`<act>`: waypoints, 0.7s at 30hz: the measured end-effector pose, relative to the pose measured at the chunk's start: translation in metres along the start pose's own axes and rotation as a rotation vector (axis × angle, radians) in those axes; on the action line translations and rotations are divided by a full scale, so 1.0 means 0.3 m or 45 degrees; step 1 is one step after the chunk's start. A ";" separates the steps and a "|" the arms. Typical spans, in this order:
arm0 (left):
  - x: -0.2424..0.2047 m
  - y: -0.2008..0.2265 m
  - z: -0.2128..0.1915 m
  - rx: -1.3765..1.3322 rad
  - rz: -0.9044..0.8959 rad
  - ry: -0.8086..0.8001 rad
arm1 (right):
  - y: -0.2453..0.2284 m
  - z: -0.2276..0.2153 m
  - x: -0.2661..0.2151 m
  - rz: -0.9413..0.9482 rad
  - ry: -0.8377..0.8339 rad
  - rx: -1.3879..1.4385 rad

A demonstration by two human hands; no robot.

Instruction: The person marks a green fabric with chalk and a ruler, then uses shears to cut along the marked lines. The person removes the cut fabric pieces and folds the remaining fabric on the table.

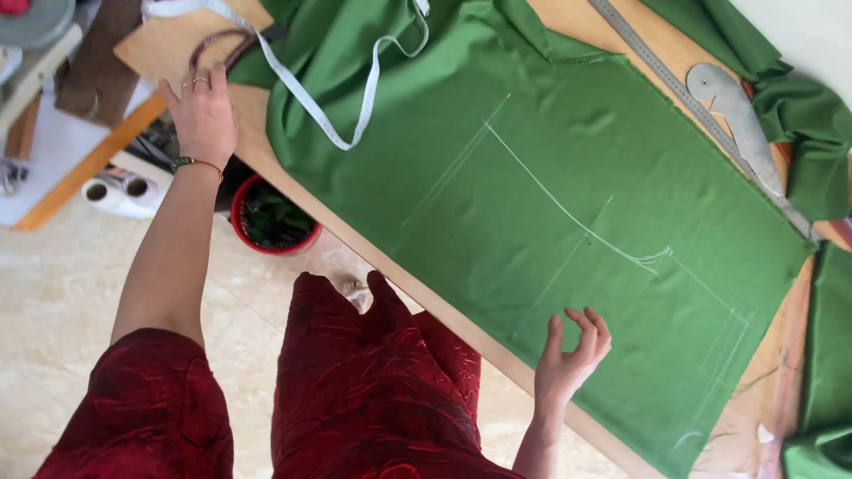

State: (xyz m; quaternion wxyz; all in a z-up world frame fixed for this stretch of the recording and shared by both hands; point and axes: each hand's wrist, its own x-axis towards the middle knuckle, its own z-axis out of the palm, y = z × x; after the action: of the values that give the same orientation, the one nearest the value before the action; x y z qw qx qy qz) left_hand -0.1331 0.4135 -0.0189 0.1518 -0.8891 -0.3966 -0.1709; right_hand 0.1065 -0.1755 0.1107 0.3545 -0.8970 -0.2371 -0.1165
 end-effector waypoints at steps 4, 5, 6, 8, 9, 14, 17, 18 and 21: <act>0.115 -0.056 -0.073 0.215 0.071 -0.328 | -0.137 0.053 -0.037 -0.012 -0.066 0.032; 0.107 -0.066 -0.086 0.095 0.087 -0.345 | -0.156 0.060 -0.042 0.029 -0.104 0.045; 0.098 -0.082 -0.105 -0.021 0.096 -0.360 | -0.173 0.070 -0.042 0.065 -0.143 0.064; -0.002 -0.086 -0.214 -0.103 0.071 -0.379 | -0.205 0.079 -0.043 0.074 -0.150 0.072; -0.049 -0.087 -0.271 -0.183 0.041 -0.396 | -0.219 0.084 -0.041 0.077 -0.160 0.083; -0.311 -0.052 -0.735 -0.912 -0.835 -1.098 | -0.279 0.120 -0.025 -0.061 -0.242 0.153; -0.472 -0.005 -0.963 -1.233 -1.503 -1.378 | -0.303 0.142 -0.028 -0.155 -0.344 0.249; -0.538 0.011 -1.019 -1.222 -1.675 -1.494 | -0.308 0.145 -0.031 -0.204 -0.405 0.301; -1.011 -0.037 -0.817 -2.656 -1.435 -1.141 | -0.356 0.109 -0.054 -0.257 -0.540 0.460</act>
State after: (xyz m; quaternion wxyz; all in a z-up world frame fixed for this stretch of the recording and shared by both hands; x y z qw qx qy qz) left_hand -0.3767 0.1232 0.0735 -0.8593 -0.2743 -0.4127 -0.1269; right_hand 0.0396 -0.0907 0.1429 0.4376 -0.7954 -0.4109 0.0831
